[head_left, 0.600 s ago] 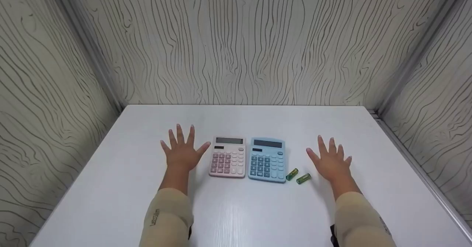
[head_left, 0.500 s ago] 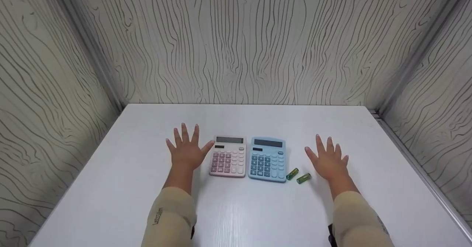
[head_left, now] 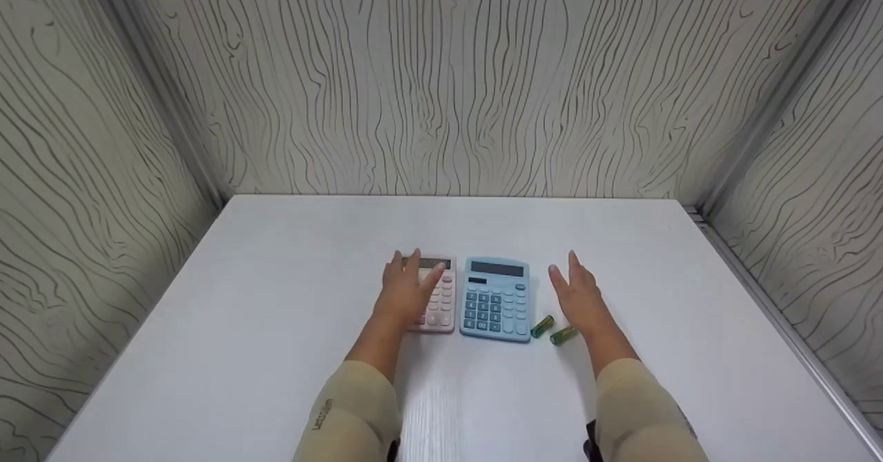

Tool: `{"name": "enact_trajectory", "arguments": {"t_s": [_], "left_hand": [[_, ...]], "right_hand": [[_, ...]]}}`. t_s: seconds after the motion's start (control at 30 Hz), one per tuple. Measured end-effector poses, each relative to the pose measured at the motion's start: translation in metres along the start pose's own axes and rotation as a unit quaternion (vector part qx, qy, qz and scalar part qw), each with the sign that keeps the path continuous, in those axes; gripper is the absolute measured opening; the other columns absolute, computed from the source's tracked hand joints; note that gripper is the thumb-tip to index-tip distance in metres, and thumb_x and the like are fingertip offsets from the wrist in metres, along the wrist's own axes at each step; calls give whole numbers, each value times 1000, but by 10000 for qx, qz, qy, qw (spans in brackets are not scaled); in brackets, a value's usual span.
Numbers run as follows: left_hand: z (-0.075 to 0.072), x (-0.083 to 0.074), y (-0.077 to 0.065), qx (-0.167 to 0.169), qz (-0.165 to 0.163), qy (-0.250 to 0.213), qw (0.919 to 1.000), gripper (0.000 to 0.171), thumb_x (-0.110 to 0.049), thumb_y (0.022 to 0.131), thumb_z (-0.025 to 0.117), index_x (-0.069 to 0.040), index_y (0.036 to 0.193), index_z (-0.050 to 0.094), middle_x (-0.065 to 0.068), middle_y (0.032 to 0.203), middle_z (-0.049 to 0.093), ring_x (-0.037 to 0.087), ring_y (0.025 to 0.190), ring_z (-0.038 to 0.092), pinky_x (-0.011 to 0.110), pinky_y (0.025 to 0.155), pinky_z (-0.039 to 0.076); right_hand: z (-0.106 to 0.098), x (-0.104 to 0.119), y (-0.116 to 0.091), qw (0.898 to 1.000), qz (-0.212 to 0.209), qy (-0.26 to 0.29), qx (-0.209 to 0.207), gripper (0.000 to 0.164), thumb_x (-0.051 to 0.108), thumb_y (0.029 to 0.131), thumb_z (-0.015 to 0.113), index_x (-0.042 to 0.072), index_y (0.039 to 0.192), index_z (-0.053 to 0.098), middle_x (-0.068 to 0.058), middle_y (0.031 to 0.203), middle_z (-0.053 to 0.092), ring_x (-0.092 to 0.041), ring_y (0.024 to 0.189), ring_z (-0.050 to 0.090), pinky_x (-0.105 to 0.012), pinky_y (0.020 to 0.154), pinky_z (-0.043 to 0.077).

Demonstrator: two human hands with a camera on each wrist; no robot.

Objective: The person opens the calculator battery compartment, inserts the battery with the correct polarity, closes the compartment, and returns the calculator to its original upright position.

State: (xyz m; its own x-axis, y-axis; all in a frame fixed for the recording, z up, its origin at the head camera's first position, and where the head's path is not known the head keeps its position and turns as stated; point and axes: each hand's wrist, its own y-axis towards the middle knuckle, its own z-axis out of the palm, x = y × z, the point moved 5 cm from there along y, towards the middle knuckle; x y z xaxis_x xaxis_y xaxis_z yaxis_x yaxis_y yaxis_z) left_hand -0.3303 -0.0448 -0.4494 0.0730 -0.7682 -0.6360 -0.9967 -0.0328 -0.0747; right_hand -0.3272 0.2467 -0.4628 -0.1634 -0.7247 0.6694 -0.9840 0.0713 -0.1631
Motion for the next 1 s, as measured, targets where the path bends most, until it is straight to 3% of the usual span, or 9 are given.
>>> {"name": "enact_trajectory", "arguments": {"t_s": [0.23, 0.37, 0.5, 0.67, 0.8, 1.0], "left_hand": [[32, -19, -10, 280, 100, -1009, 9945, 71, -63, 89, 33, -16, 142, 32, 12, 146, 29, 31, 133, 28, 50, 105, 25], [48, -23, -12, 470, -64, -1577, 9863, 62, -51, 90, 43, -14, 139, 37, 12, 140, 39, 30, 129, 35, 47, 102, 32], [59, -23, -13, 749, -230, -1796, 9806, 56, -46, 91, 46, -15, 137, 39, 10, 137, 44, 29, 126, 40, 46, 99, 36], [66, -26, -15, 1028, -353, -1832, 9770, 56, -45, 92, 44, -16, 139, 35, 9, 138, 43, 28, 127, 39, 46, 100, 35], [67, -33, -17, 1267, -376, -1898, 9729, 60, -49, 91, 42, -17, 141, 32, 8, 142, 38, 29, 130, 34, 48, 102, 30], [69, -41, -16, 1524, -504, -2248, 9611, 61, -50, 90, 39, -18, 141, 32, 8, 141, 38, 30, 130, 35, 49, 102, 31]], "right_hand": [[15, 6, -2, 9949, 357, 929, 179, 95, 74, 82, 22, 10, 146, -9, -21, 150, 7, -38, 137, 7, -53, 108, 9], [24, 9, -3, 9925, 506, 1078, 274, 84, 62, 90, 29, 9, 147, -1, -22, 148, 18, -38, 135, 17, -51, 107, 15], [33, 11, -3, 9909, 657, 1116, 373, 72, 50, 95, 30, 9, 147, 3, -21, 147, 21, -38, 133, 23, -51, 106, 19], [43, 14, -2, 9880, 849, 1168, 550, 65, 39, 97, 33, 7, 146, 8, -22, 146, 22, -39, 130, 28, -55, 103, 24], [47, 18, -3, 9867, 951, 1121, 688, 63, 36, 96, 34, 5, 146, 11, -21, 149, 14, -41, 135, 13, -58, 102, 22], [47, 22, -3, 9881, 894, 1060, 662, 64, 34, 95, 39, 3, 145, 14, -21, 148, 16, -40, 134, 15, -54, 105, 19]]}}
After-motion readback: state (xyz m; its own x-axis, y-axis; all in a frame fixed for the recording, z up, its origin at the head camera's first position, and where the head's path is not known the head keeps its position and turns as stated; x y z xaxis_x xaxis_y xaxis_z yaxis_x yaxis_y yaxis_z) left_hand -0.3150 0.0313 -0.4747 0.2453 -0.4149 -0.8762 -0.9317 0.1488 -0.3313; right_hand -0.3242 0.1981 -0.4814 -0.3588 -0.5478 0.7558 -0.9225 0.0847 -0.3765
